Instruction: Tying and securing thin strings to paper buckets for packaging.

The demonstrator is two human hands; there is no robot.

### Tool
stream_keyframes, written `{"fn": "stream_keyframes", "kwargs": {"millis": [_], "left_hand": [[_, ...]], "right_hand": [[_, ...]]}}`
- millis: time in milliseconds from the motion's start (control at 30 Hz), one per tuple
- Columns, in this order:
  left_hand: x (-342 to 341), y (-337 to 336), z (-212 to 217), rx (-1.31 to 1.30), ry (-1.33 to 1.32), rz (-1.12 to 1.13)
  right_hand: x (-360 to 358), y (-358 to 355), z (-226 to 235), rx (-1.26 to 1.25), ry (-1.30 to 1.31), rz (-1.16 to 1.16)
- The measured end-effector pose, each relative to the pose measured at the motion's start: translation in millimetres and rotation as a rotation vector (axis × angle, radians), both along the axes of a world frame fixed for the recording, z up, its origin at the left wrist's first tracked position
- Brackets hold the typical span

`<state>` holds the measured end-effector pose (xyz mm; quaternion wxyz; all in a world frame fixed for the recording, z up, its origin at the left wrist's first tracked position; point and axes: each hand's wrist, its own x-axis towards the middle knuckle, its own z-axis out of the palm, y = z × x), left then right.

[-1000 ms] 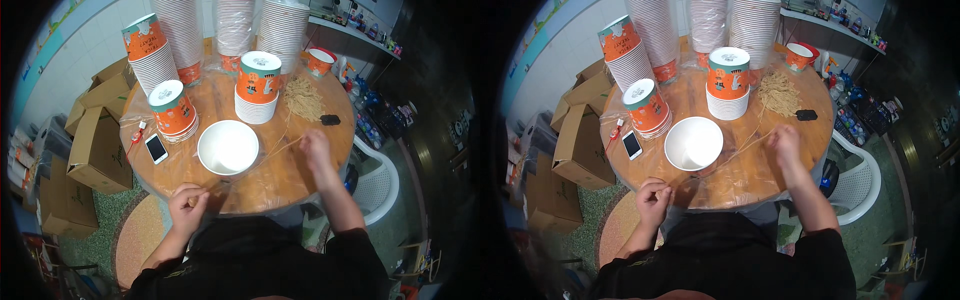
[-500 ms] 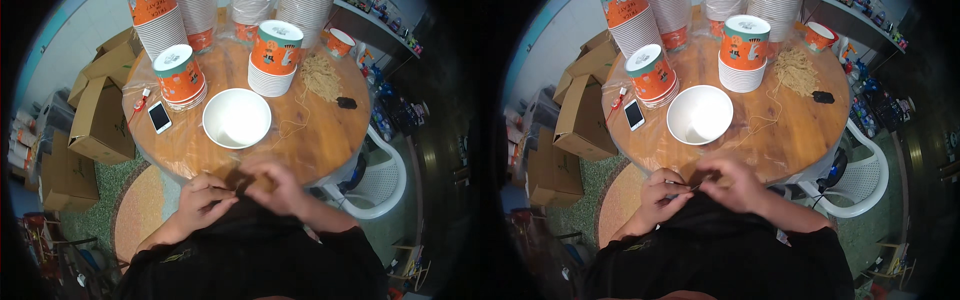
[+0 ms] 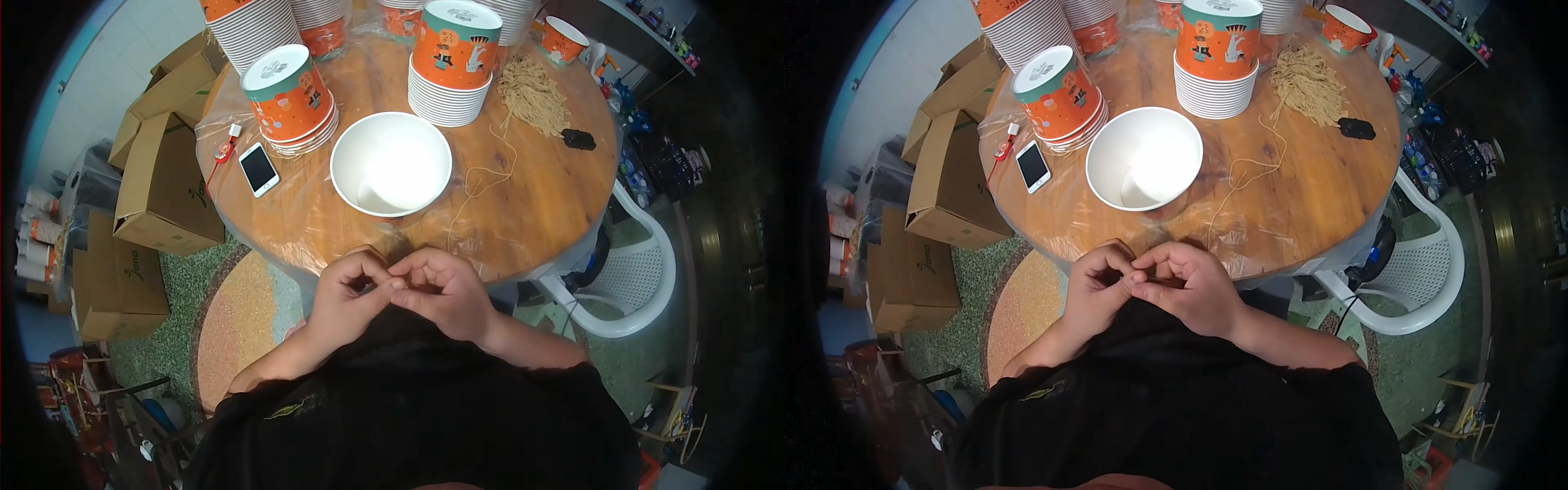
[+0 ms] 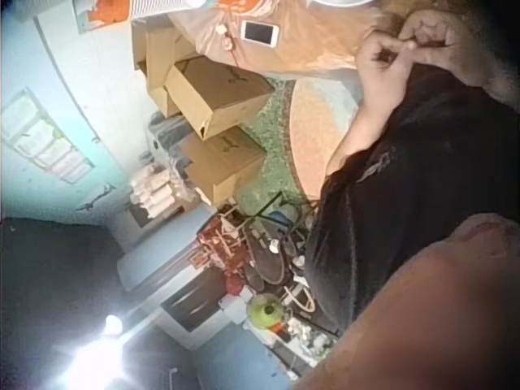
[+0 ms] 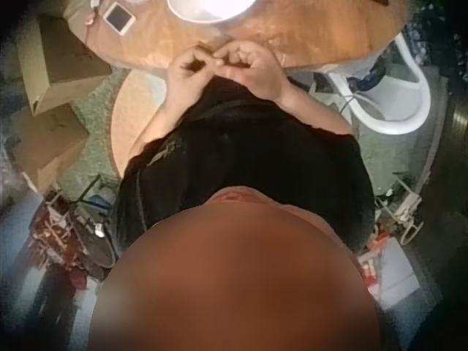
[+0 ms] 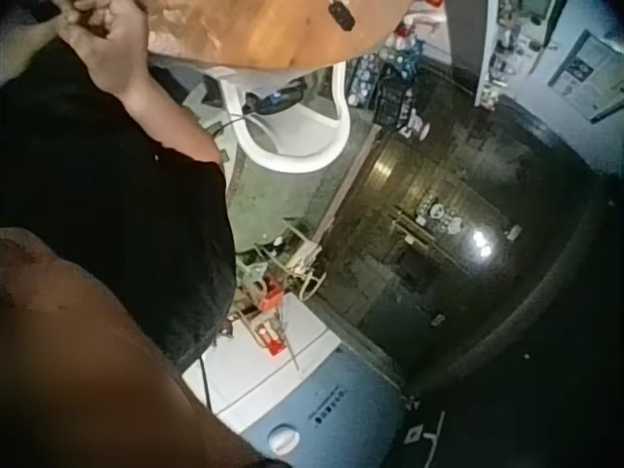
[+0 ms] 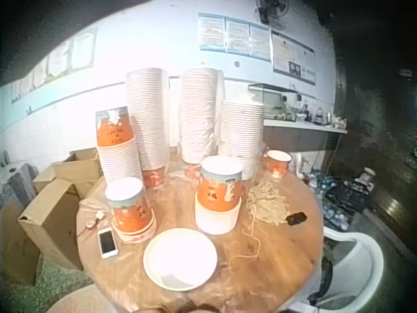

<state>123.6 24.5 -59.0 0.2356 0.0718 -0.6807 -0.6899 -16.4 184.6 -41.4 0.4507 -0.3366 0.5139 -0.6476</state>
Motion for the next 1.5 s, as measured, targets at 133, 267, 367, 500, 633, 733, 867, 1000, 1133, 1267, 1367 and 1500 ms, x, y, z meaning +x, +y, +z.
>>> {"fn": "stream_keyframes", "kwargs": {"millis": [133, 267, 367, 500, 633, 733, 867, 1000, 1133, 1267, 1367, 1500], "left_hand": [[0.1, 4.6, -6.4, 0.212, -0.072, -0.015], [-3.0, 8.4, -0.5, 0.254, -0.095, 0.007], [-6.2, 1.7, -4.3, -0.016, -0.084, 0.066], [-14.4, -2.6, -2.5, -0.313, -0.045, 0.091], [-20.8, -0.3, 1.0, -0.346, -0.021, 0.100], [-22.9, -7.1, -0.8, -0.429, -0.017, 0.070], [-28.4, -11.7, 15.3, -0.523, -0.022, 0.040], [-30.6, -37.7, 29.9, -0.794, 0.296, 0.219], [-52.8, -54.0, 71.4, -0.998, 0.107, 0.053], [-69.1, -56.8, 77.9, -1.152, -0.218, -0.116], [-78.4, -55.2, 87.0, -1.079, -0.420, -0.212], [-83.8, -52.8, 91.4, -0.931, -0.577, -0.282]], "right_hand": [[-0.7, -0.7, 1.8, -0.050, 0.629, -0.222], [-5.4, -2.4, 1.7, -0.108, 0.816, -0.281], [-6.0, -1.5, -1.3, -0.138, 0.832, -0.310], [-6.7, -1.1, -1.5, -0.143, 0.828, -0.371], [-9.8, -2.0, -5.8, -0.131, 0.818, -0.381], [-10.9, -4.2, -9.0, -0.156, 0.800, -0.394], [-6.3, -4.5, -16.1, -0.145, 0.506, -0.456], [-7.6, -11.5, -24.4, -0.222, 0.071, -0.499], [-16.8, -26.8, -48.3, -0.258, 0.086, -0.524], [-17.3, -42.6, -58.8, -0.363, 0.209, -0.609], [-18.0, -44.0, -62.4, -0.356, 0.230, -0.613], [-19.4, -43.6, -63.8, -0.308, 0.236, -0.620]]}}
